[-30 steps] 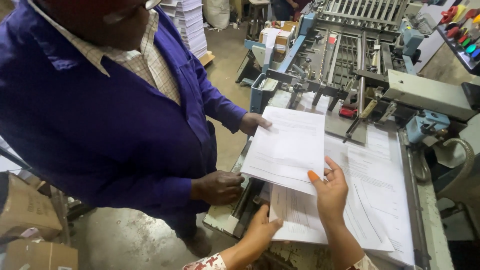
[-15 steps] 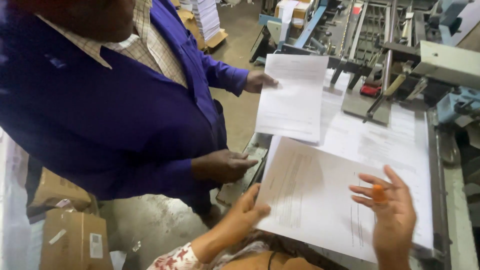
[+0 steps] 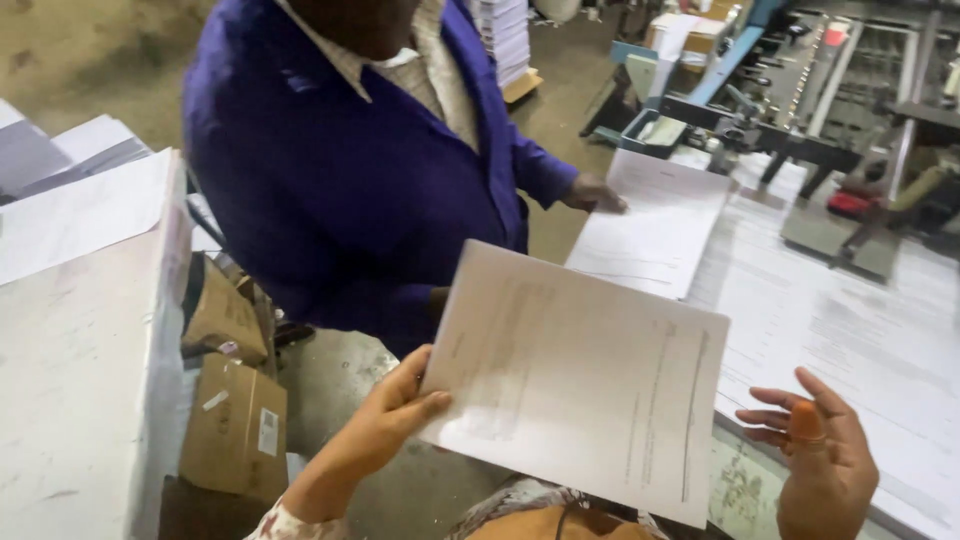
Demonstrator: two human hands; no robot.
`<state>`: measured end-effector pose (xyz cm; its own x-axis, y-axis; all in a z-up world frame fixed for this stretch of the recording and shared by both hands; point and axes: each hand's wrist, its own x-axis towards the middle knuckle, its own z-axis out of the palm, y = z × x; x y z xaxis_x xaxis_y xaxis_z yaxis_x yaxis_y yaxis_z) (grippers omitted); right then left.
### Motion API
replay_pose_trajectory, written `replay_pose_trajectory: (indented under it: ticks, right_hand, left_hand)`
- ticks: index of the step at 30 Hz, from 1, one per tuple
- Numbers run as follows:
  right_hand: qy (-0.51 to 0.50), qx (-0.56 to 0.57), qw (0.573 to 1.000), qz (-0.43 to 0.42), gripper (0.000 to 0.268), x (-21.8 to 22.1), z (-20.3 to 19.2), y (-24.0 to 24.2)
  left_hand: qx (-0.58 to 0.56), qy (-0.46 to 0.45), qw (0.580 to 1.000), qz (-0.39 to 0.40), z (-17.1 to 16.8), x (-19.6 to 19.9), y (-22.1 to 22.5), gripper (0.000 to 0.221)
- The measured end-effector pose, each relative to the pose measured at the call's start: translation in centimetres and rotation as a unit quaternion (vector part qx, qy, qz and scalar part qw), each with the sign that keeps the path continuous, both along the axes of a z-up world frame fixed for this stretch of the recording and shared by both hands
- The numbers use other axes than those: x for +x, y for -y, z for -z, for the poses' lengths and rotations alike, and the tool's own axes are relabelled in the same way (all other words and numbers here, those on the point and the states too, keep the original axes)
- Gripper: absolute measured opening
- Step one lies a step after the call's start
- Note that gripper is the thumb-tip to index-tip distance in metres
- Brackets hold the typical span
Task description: Aligning a stack of printed papers on a machine and inspecting individual sheets for quality control.
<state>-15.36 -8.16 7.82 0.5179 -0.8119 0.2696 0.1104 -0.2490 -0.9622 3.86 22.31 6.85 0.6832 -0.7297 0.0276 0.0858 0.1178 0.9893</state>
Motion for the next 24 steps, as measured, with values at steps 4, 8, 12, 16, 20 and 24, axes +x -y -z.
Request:
replay_pose_trajectory:
  ticks: [4, 8, 12, 16, 20, 24]
  right_hand:
    - [-0.017, 0.011, 0.999, -0.039, 0.047, 1.0, 1.5, 0.0]
    - [-0.089, 0.091, 0.99, -0.06, 0.064, 1.6, 1.3, 0.8]
    - [-0.057, 0.348, 0.917, -0.188, 0.113, 1.5, 0.9, 1.6]
    - [0.026, 0.301, 0.889, -0.343, 0.094, -0.5, 4.0, 3.6]
    - [-0.17, 0.409, 0.895, -0.061, 0.045, 1.0, -4.7, -1.1]
    - [-0.188, 0.437, 0.879, -0.042, 0.044, 1.1, -3.7, -0.8]
  left_hand:
    - [0.019, -0.086, 0.994, -0.058, -0.9, -0.3, -2.5, 0.06]
    - [0.007, -0.087, 0.994, -0.058, -1.0, -0.3, -2.0, 0.064]
    - [-0.01, -0.057, 0.998, 0.003, -0.6, 0.8, -0.3, 0.059]
    - [0.056, -0.024, 0.996, 0.061, -0.8, 1.3, 2.2, 0.057]
    - [0.048, -0.056, 0.993, 0.088, 0.2, 1.9, 4.3, 0.053]
    - [0.107, -0.086, 0.987, 0.082, -0.2, 2.1, 5.9, 0.055]
